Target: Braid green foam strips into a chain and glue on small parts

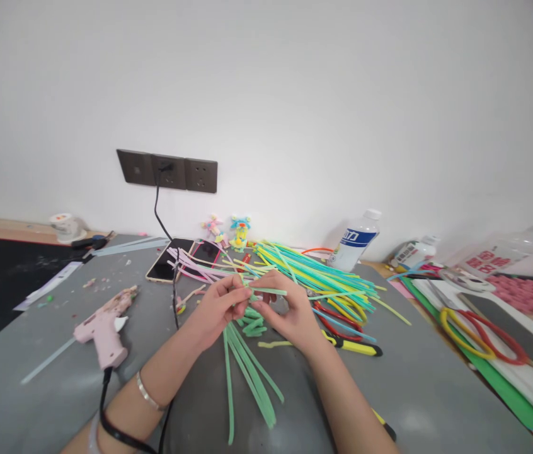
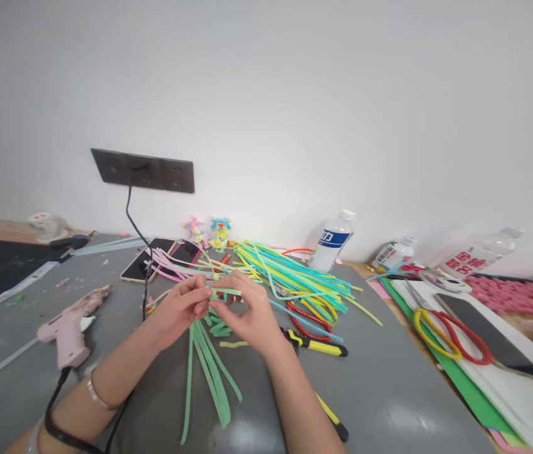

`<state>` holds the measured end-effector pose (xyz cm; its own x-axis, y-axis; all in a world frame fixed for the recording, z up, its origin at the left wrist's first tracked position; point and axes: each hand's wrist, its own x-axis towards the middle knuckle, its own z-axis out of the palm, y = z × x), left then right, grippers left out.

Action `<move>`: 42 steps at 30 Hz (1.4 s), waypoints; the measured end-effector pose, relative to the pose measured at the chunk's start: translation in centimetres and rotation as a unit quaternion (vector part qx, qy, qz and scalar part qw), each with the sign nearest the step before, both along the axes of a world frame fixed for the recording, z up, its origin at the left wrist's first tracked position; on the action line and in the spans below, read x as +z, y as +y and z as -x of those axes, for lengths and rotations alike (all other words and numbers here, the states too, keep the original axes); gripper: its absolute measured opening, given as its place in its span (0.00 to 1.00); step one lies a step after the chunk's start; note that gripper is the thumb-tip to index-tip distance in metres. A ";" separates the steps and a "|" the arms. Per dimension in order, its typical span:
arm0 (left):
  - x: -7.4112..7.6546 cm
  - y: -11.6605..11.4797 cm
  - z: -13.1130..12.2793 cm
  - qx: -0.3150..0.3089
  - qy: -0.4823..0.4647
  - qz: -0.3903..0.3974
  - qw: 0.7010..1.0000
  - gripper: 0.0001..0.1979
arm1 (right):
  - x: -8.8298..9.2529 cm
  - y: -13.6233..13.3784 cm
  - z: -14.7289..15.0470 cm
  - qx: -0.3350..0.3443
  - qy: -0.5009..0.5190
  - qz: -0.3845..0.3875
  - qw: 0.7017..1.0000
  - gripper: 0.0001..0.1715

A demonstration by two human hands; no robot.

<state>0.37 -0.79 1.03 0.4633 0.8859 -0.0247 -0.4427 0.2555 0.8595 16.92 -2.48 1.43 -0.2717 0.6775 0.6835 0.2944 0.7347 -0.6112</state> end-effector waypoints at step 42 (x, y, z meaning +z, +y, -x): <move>-0.6 0.6 0.4 0.114 0.127 -0.253 0.952 0.08 | -0.3 -0.1 -0.2 -0.010 0.154 0.111 0.982 0.05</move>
